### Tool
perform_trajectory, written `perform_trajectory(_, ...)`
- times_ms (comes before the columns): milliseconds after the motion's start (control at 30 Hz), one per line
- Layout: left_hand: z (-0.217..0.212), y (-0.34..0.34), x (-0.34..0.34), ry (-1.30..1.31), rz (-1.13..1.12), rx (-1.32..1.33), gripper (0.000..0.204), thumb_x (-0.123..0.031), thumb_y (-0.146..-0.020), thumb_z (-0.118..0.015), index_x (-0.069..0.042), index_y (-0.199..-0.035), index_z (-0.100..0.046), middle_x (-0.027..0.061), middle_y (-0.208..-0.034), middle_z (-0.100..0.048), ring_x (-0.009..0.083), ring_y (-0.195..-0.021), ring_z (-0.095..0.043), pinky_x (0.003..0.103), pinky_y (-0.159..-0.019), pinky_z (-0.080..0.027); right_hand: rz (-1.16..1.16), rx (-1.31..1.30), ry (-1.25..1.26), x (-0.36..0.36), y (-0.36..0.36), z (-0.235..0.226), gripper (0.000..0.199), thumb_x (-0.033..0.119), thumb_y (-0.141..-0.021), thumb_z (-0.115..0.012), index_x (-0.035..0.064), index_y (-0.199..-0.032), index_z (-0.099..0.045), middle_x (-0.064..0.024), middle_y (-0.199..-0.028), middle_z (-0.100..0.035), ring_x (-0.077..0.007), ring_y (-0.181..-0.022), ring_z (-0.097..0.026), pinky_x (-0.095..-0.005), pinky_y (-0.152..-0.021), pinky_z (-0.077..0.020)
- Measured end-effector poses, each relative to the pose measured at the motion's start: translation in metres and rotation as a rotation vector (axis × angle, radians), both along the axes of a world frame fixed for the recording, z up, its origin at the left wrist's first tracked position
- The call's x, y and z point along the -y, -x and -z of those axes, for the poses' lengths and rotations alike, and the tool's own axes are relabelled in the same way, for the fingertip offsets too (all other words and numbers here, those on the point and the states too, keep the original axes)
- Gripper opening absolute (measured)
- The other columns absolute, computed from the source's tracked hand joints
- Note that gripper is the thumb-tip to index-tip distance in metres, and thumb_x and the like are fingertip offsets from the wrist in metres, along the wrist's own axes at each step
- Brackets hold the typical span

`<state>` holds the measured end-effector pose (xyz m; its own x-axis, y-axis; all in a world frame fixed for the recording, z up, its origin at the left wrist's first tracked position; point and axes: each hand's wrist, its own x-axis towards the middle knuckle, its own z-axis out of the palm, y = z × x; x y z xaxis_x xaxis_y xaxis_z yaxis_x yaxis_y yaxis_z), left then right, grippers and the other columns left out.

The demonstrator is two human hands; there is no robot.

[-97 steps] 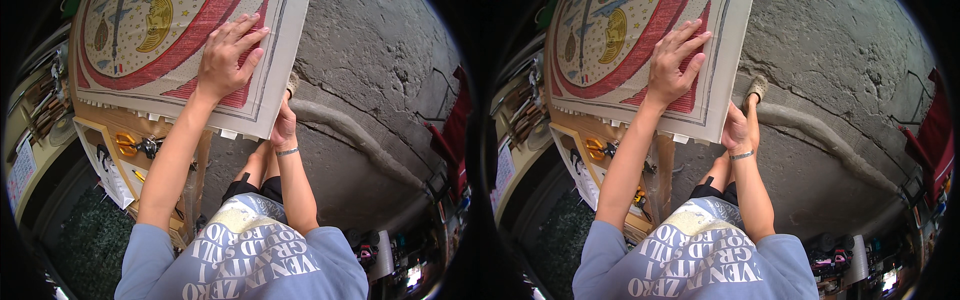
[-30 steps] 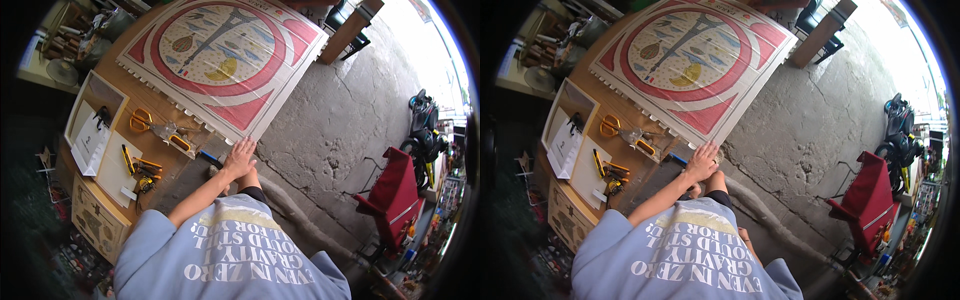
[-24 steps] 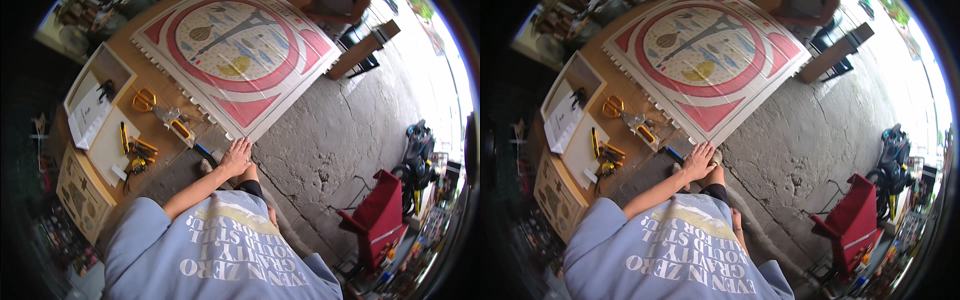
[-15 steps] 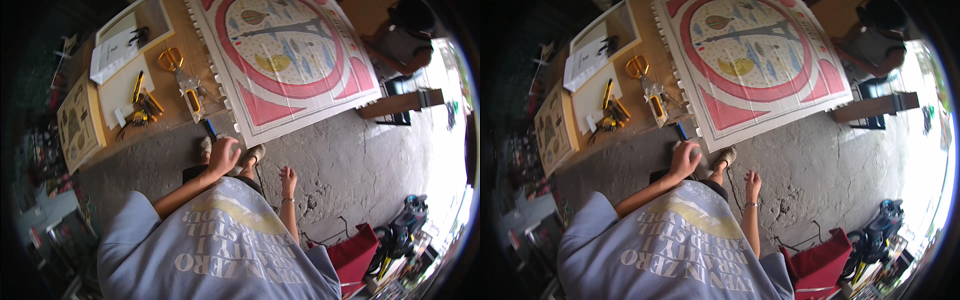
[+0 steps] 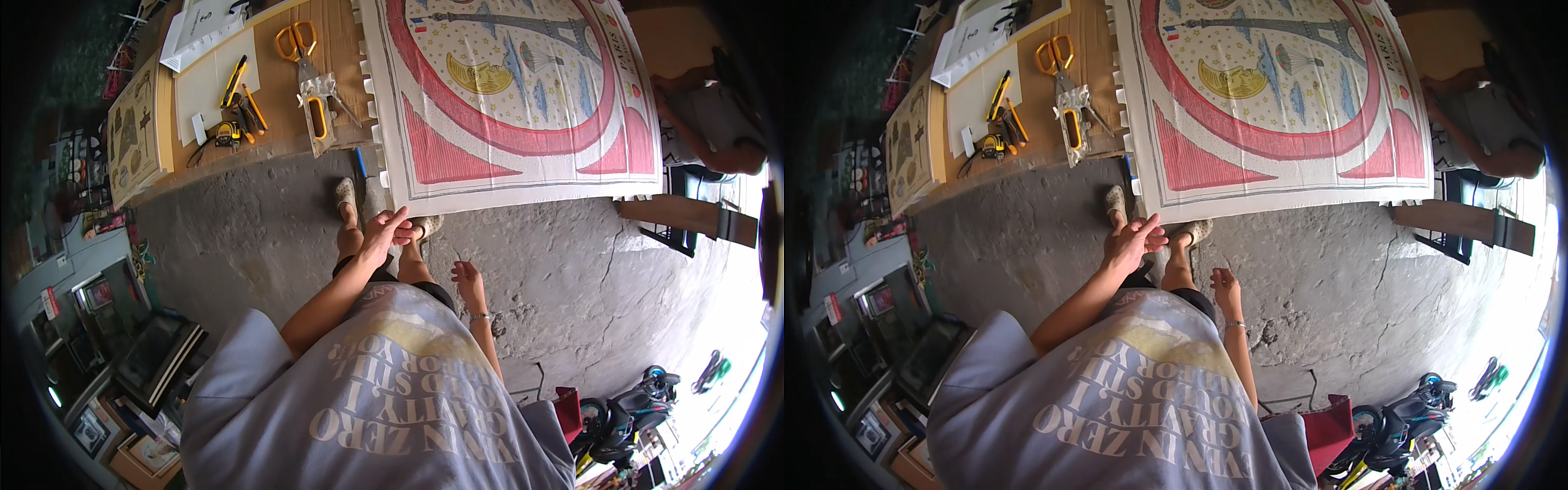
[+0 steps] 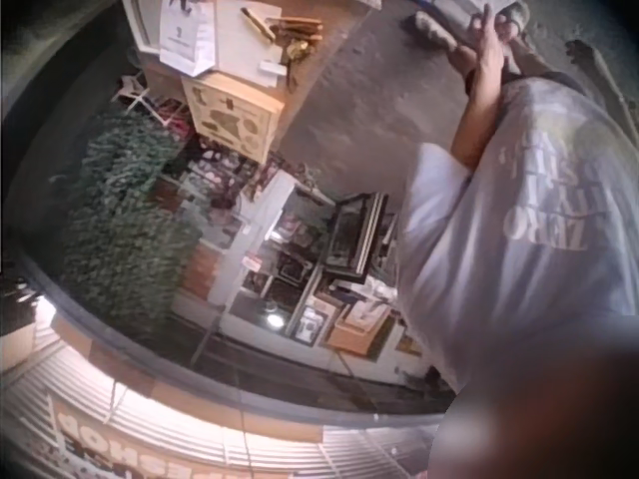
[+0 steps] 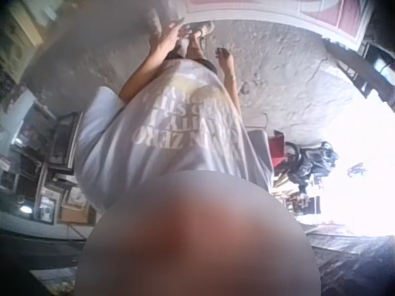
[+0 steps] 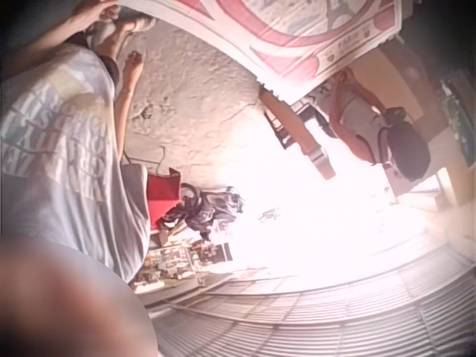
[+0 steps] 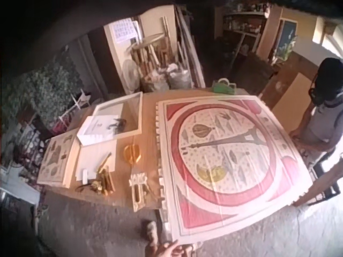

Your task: The person aligns and presses the edges of a large printed floor mat on a work table. They smooth the seams and edges by hand to ensure the mat lies flat and the printed design remains aligned.

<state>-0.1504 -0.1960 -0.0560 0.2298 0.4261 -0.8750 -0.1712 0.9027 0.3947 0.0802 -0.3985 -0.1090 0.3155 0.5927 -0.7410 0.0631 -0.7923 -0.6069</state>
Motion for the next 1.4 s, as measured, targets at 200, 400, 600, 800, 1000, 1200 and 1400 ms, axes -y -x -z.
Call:
perform_trajectory(200, 0.009, -0.010, 0.013, -0.132, -0.165, -0.021, 0.029, -0.036, -0.097, -0.074, -0.009, -0.095, -0.064, 0.0079, -0.091, -0.074, 0.0199, -0.081, -0.074, 0.032, -0.076, -0.061, 0.003, 0.023, 0.003, 0.005, -0.030, 0.006, 0.036, 0.031, -0.106, -0.057, -0.0011, -0.118, -0.070, -0.0122, -0.097, -0.077, -0.0187, -0.083, -0.074, -0.0315, -0.075, -0.0582)
perform_trajectory(400, 0.021, -0.012, 0.021, -0.173, -0.204, -0.045, 0.031, -0.036, -0.098, -0.073, -0.006, -0.098, -0.065, 0.0075, -0.091, -0.073, 0.0190, -0.081, -0.073, 0.033, -0.077, -0.060, -0.023, 0.171, -0.038, -0.018, -0.037, 0.002, 0.037, 0.034, -0.104, -0.058, 0.0014, -0.116, -0.071, -0.0121, -0.093, -0.077, -0.0202, -0.080, -0.075, -0.0341, -0.074, -0.0574)
perform_trajectory(600, -0.028, -0.016, 0.015, -1.373, 0.366, -0.979, 0.046, -0.027, -0.096, -0.071, -0.003, -0.132, -0.059, 0.0174, -0.125, -0.064, 0.0339, -0.118, -0.061, 0.047, -0.104, -0.046, -0.140, 0.412, -0.062, -0.052, -0.038, -0.027, 0.029, 0.025, -0.101, -0.062, 0.0048, -0.122, -0.068, -0.0153, -0.117, -0.072, -0.0273, -0.096, -0.072, -0.0375, -0.081, -0.0557)
perform_trajectory(800, -0.039, -0.039, -0.017, -1.509, 1.186, -0.769, 0.079, -0.040, -0.096, -0.064, -0.009, -0.161, -0.033, 0.0133, -0.167, -0.032, 0.0339, -0.153, -0.030, 0.052, -0.125, -0.023, -0.345, 0.959, -0.366, -0.089, -0.049, -0.082, 0.050, 0.024, -0.098, -0.063, 0.0109, -0.146, -0.053, -0.0146, -0.157, -0.046, -0.0349, -0.141, -0.046, -0.0501, -0.113, -0.0353)
perform_trajectory(1000, -0.051, -0.067, -0.002, -1.425, 1.461, -0.946, 0.103, -0.042, -0.088, -0.073, -0.003, -0.165, -0.015, 0.0132, -0.172, -0.019, 0.0304, -0.159, -0.019, 0.052, -0.128, -0.015, -0.619, 1.000, -0.378, -0.124, -0.101, -0.102, 0.067, 0.028, -0.098, -0.064, 0.0148, -0.159, -0.040, -0.0096, -0.169, -0.031, -0.0338, -0.156, -0.025, -0.0530, -0.126, -0.0198)
perform_trajectory(1200, -0.076, -0.097, 0.025, -1.309, 1.495, -0.979, 0.102, -0.041, -0.089, -0.073, 0.002, -0.163, -0.017, 0.0188, -0.171, -0.018, 0.0330, -0.159, -0.016, 0.054, -0.128, -0.013, -0.396, 1.005, -0.305, -0.068, -0.157, -0.105, 0.061, 0.025, -0.099, -0.062, 0.0137, -0.157, -0.044, -0.0098, -0.167, -0.033, -0.0342, -0.156, -0.025, -0.0551, -0.126, -0.0180)
perform_trajectory(1400, -0.112, -0.128, 0.058, -1.187, 1.570, -1.042, 0.100, -0.042, -0.090, -0.070, 0.004, -0.162, -0.017, 0.0226, -0.170, -0.018, 0.0366, -0.159, -0.013, 0.055, -0.128, -0.011, -0.138, 0.584, 0.008, 0.082, -0.191, -0.086, 0.042, 0.032, -0.101, -0.060, 0.0066, -0.134, -0.063, -0.0242, -0.133, -0.064, -0.0432, -0.123, -0.060, -0.0503, -0.104, -0.0486)
